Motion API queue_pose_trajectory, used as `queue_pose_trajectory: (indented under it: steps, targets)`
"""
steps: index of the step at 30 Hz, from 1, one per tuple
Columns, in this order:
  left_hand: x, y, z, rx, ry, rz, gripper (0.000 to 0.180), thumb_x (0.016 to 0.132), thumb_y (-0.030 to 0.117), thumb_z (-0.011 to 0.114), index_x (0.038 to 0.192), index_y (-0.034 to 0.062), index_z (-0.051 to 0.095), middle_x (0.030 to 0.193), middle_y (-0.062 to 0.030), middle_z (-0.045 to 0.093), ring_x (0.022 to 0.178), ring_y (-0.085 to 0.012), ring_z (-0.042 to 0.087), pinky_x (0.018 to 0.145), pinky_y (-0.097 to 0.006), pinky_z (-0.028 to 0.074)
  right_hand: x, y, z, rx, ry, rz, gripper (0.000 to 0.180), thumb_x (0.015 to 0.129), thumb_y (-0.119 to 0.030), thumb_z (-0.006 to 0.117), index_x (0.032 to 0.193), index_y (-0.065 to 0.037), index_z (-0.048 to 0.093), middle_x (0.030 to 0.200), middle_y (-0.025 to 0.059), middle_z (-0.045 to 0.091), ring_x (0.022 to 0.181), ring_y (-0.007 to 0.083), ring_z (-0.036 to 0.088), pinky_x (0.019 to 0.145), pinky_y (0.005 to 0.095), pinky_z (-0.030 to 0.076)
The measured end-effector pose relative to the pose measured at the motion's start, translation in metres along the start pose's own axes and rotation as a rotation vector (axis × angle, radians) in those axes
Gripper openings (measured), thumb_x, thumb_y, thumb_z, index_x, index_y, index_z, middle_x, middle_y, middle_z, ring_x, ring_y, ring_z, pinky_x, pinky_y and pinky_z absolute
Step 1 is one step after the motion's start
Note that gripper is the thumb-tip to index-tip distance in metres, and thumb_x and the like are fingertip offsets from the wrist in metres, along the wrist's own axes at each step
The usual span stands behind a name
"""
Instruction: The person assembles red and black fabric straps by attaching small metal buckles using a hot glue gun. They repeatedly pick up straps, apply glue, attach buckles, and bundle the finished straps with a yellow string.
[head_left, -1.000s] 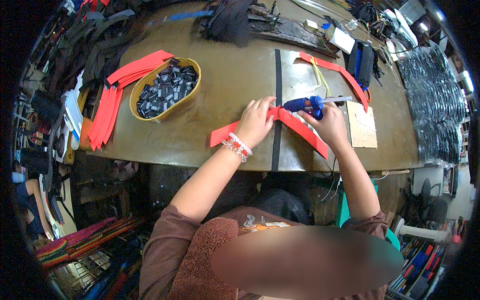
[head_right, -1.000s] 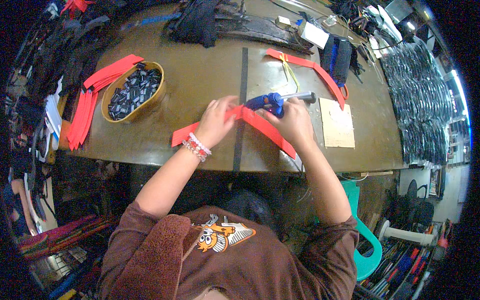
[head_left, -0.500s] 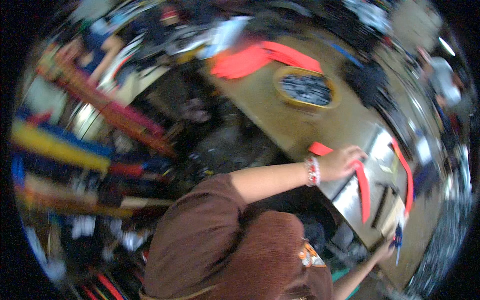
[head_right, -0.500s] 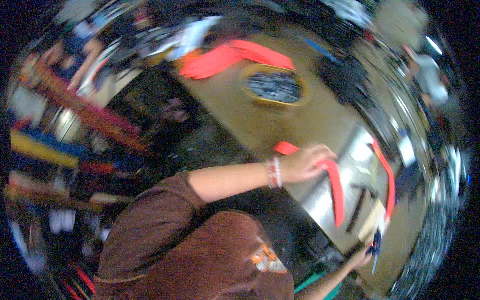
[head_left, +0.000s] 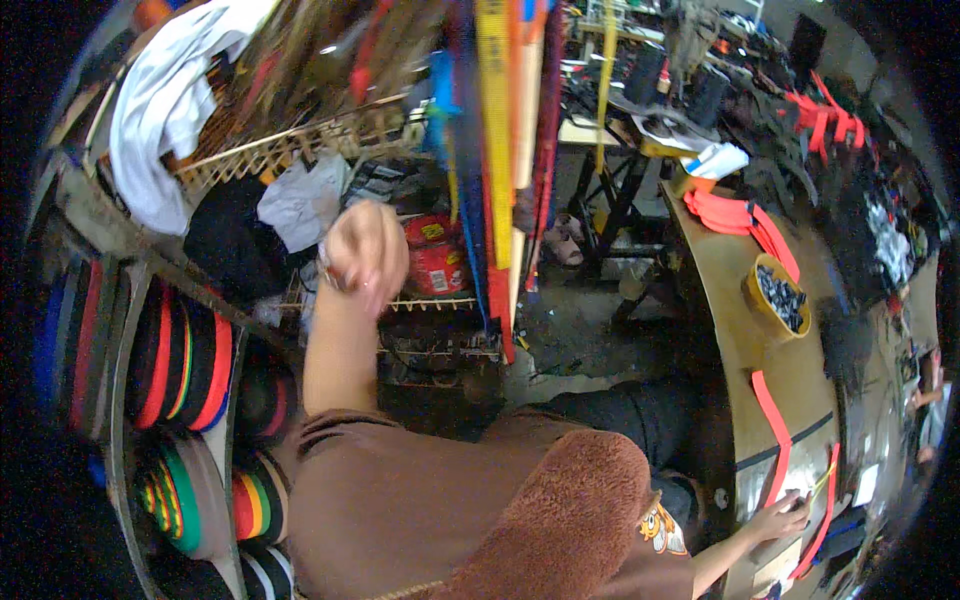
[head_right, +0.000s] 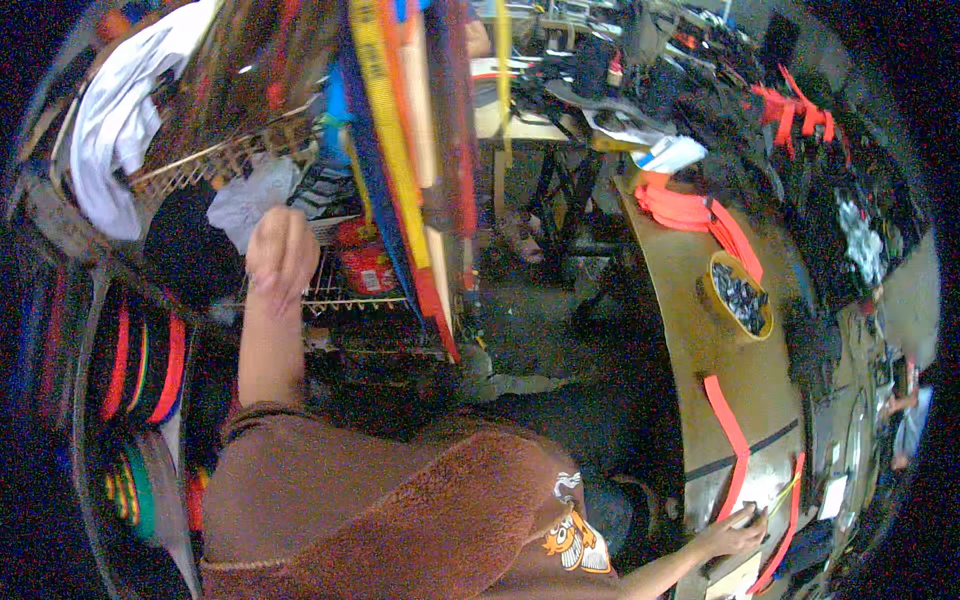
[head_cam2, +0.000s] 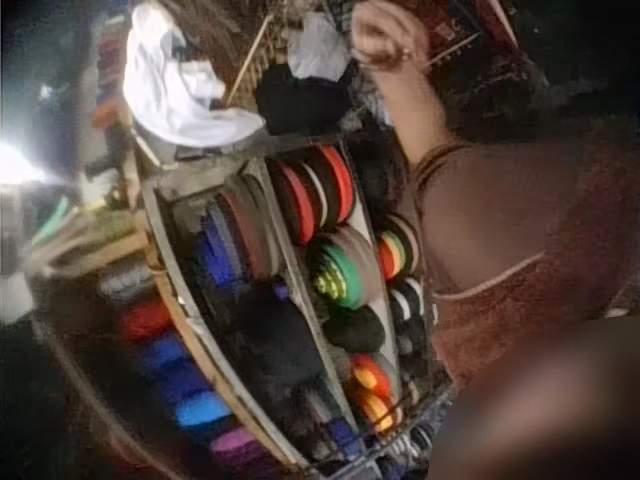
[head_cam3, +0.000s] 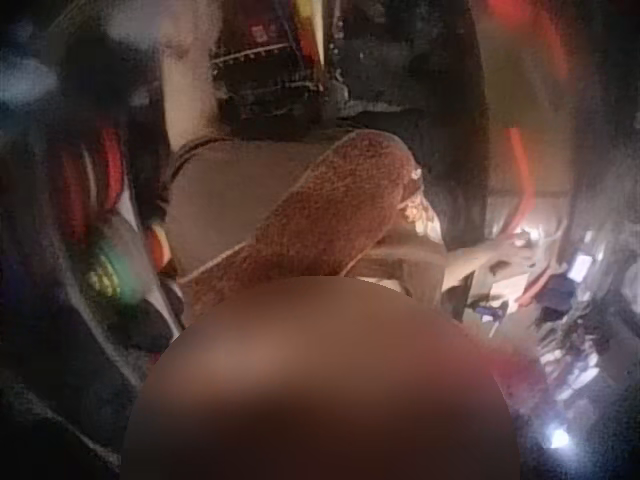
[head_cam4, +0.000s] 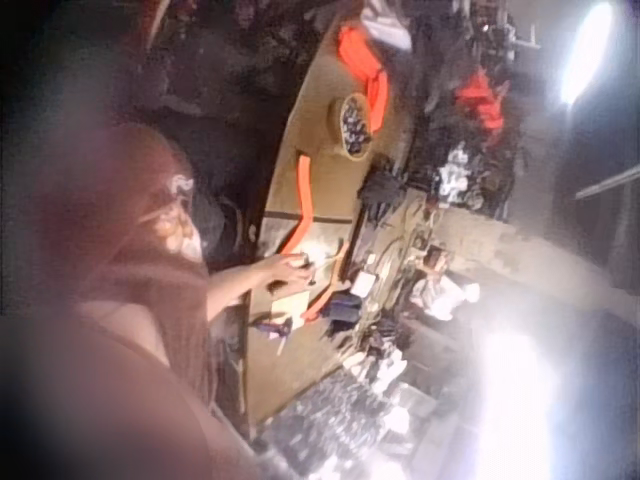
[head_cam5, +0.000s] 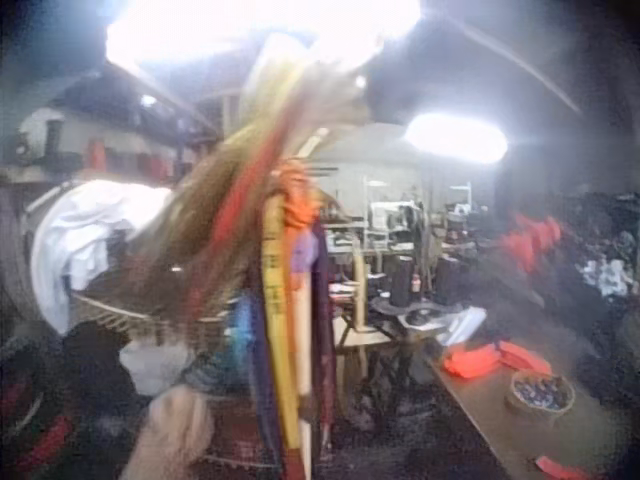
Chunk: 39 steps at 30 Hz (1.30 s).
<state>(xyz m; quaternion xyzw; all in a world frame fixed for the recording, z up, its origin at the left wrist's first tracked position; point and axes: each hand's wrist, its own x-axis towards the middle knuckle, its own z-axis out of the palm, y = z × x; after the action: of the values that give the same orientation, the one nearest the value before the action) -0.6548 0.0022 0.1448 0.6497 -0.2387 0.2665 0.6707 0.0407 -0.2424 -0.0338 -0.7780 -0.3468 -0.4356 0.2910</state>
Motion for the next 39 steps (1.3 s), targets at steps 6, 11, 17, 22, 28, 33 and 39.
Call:
queue_pose_trajectory:
  steps: [6, 11, 17, 22, 28, 33, 39]
  targets:
    - [-0.134, 0.019, -0.063, 1.057, 1.475, -0.466, 0.034, 0.088, 0.021, 0.059, 0.115, 0.0006, 0.059, 0.102, -0.0180, 0.067, 0.084, -0.0250, 0.066, 0.071, -0.032, 0.053, -0.008, 0.023, 0.024, -0.009, 0.015, 0.136, 0.043, 0.094, -0.041, 0.051, 0.114, -0.003, 0.061, 0.108, 0.0152, 0.060, 0.103, 0.0328, 0.055, 0.088, 0.0450, 0.043]
    - [-0.123, -0.019, -0.185, 1.963, 1.142, -1.024, 0.046, 0.086, 0.023, 0.056, 0.129, 0.0070, 0.050, 0.113, -0.0263, 0.060, 0.104, -0.0370, 0.061, 0.088, -0.042, 0.049, -0.012, 0.023, 0.024, 0.023, 0.036, 0.056, 0.039, 0.094, -0.037, 0.051, 0.105, -0.002, 0.065, 0.100, 0.0175, 0.064, 0.096, 0.0339, 0.057, 0.081, 0.0450, 0.045]
    - [-0.098, -0.011, -0.216, 1.721, 1.007, -1.353, 0.062, 0.080, 0.036, 0.061, 0.132, 0.0058, 0.046, 0.115, -0.0247, 0.060, 0.106, -0.0354, 0.060, 0.090, -0.040, 0.048, -0.015, 0.023, 0.023, 0.082, -0.149, 0.277, 0.041, 0.095, -0.037, 0.048, 0.109, -0.002, 0.064, 0.115, 0.0202, 0.057, 0.108, 0.0347, 0.051, 0.093, 0.0462, 0.038]
    - [-0.108, 0.030, -0.169, 1.402, 1.108, -1.457, 0.077, 0.075, 0.048, 0.065, 0.135, 0.0048, 0.042, 0.116, -0.0233, 0.061, 0.107, -0.0340, 0.060, 0.091, -0.039, 0.047, -0.020, 0.033, 0.029, 0.120, -0.131, 0.293, 0.042, 0.095, -0.036, 0.048, 0.109, 0.001, 0.063, 0.119, 0.0213, 0.056, 0.109, 0.0354, 0.051, 0.094, 0.0448, 0.038]
    - [-0.144, 0.054, -0.104, 1.306, 1.658, -1.060, 0.089, 0.071, 0.057, 0.070, 0.135, 0.0022, 0.042, 0.115, -0.0194, 0.062, 0.107, -0.0304, 0.059, 0.092, -0.036, 0.045, -0.022, 0.040, 0.036, 0.178, -0.027, 0.208, 0.043, 0.096, -0.036, 0.049, 0.108, 0.003, 0.061, 0.104, 0.0202, 0.062, 0.099, 0.0349, 0.055, 0.086, 0.0424, 0.044]
    - [-0.175, 0.053, -0.028, 1.404, 1.547, -0.566, 0.056, 0.083, 0.033, 0.067, 0.126, -0.0014, 0.053, 0.117, -0.0113, 0.061, 0.106, -0.0239, 0.057, 0.092, -0.031, 0.043, -0.022, 0.032, 0.031, 0.168, -0.047, 0.228, 0.043, 0.096, -0.036, 0.049, 0.109, 0.003, 0.061, 0.106, 0.0211, 0.061, 0.101, 0.0350, 0.054, 0.089, 0.0414, 0.042]
    - [-0.169, 0.042, 0.052, 0.638, 1.639, -0.488, 0.049, 0.085, 0.028, 0.059, 0.125, 0.0017, 0.053, 0.124, -0.0130, 0.055, 0.110, -0.0244, 0.053, 0.094, -0.038, 0.041, -0.016, -0.010, 0.007, 0.613, 0.058, 0.447, 0.025, 0.084, -0.006, 0.052, 0.107, 0.000, 0.060, 0.097, 0.0111, 0.063, 0.087, 0.0211, 0.060, 0.078, 0.0309, 0.048]
